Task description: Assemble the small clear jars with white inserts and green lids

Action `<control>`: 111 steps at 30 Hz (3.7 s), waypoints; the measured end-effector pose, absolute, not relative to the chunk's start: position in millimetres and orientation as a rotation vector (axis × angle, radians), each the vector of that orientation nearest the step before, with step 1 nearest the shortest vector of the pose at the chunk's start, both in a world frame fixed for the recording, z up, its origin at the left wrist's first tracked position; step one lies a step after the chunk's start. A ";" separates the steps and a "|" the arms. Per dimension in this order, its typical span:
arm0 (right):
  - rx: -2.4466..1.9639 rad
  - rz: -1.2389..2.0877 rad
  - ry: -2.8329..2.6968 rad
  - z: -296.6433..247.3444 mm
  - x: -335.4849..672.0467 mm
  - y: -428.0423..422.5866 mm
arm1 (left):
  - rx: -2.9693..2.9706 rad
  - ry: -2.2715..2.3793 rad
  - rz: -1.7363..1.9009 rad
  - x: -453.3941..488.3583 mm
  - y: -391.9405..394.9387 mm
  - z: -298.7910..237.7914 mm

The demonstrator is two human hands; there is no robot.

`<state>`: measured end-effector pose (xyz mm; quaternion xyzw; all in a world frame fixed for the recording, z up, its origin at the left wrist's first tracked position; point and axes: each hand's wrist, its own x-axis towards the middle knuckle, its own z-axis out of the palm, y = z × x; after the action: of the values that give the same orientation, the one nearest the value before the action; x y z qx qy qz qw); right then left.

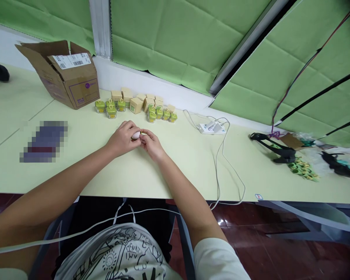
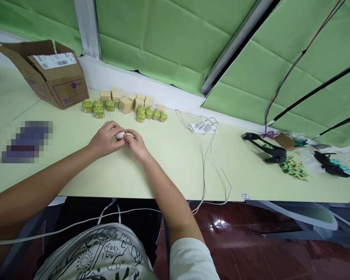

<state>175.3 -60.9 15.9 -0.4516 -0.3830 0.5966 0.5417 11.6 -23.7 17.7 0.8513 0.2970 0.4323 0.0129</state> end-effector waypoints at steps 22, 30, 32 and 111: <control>-0.919 1.556 -0.796 25.3 185.7 -64.6 | 2.463 0.775 1.240 2.6 -20.5 16.9; -0.921 1.582 -0.720 24.6 189.8 -61.3 | 2.308 0.812 1.284 7.0 -23.7 18.9; -0.950 1.551 -0.694 24.2 191.9 -58.9 | 2.290 0.859 1.312 6.4 -22.1 18.2; -1.000 1.428 -0.790 10.7 201.8 -53.0 | 2.612 0.733 1.296 -1.3 -20.1 16.7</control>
<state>201.8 -53.0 10.7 -0.4273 -0.3375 0.6100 0.5757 -1.3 -20.1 16.7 0.8667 0.2434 0.4302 0.0675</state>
